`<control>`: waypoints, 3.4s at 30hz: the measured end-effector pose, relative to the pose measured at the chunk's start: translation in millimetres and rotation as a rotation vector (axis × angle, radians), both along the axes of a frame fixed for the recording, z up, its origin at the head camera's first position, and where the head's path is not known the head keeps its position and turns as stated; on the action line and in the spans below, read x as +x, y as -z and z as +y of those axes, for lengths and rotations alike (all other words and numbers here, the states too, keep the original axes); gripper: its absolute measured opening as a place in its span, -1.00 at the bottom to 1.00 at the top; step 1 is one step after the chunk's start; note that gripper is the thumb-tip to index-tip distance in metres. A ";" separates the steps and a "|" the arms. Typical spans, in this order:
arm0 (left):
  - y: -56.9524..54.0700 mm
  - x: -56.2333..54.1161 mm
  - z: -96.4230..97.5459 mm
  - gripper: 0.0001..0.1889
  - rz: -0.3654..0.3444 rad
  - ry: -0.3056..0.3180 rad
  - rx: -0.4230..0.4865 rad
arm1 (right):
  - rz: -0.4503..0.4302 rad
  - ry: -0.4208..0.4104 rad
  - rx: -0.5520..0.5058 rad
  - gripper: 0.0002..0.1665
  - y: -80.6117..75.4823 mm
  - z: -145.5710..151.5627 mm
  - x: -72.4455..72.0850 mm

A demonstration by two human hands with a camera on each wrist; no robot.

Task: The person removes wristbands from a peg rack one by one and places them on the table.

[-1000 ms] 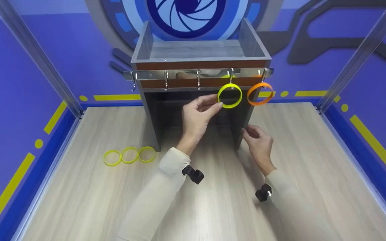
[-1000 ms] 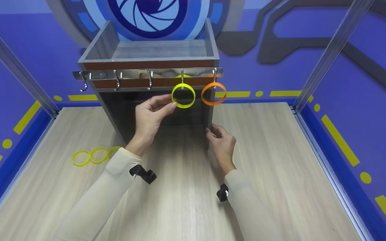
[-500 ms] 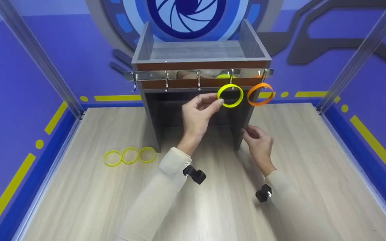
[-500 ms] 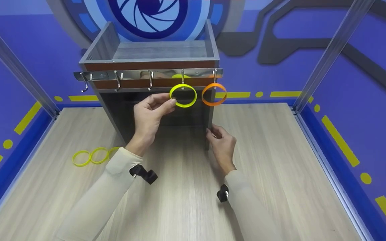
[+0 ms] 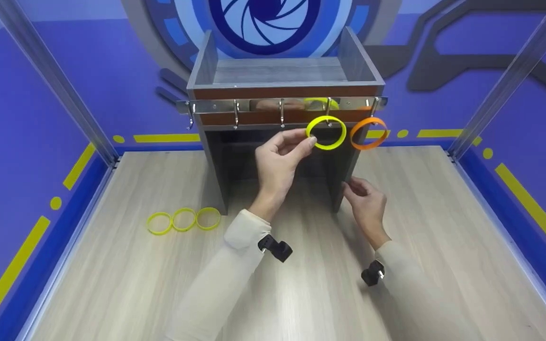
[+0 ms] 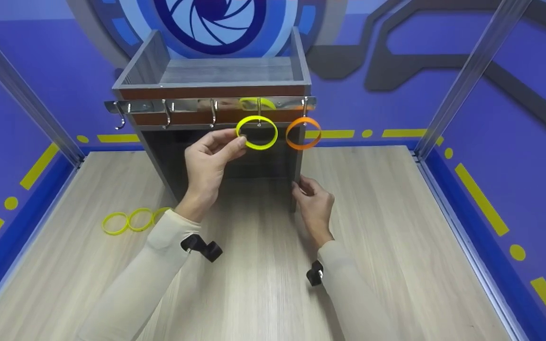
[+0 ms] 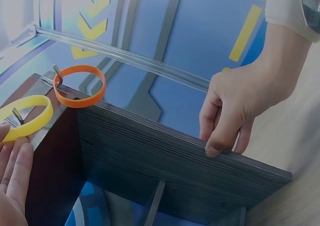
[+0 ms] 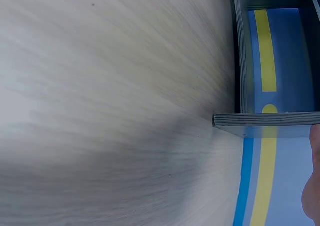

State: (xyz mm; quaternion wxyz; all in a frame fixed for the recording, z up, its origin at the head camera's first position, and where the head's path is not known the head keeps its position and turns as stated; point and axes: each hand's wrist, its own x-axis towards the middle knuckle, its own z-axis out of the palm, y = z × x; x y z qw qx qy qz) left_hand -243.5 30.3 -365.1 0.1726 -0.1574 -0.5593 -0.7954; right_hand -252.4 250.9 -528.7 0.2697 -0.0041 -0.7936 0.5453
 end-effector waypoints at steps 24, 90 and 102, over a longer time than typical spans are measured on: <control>6.7 27.5 -29.8 -0.73 0.050 -0.031 -0.024 | -0.050 -0.005 -0.038 -0.78 -0.6 0.2 -0.4; 168.5 62.8 -215.6 -0.71 -0.551 -0.323 -0.138 | -0.024 0.004 -0.029 -0.78 3.1 1.1 -1.2; 190.2 71.3 -223.6 -0.71 -0.648 -0.291 -0.138 | -0.044 -0.001 -0.041 -0.77 1.7 1.2 0.3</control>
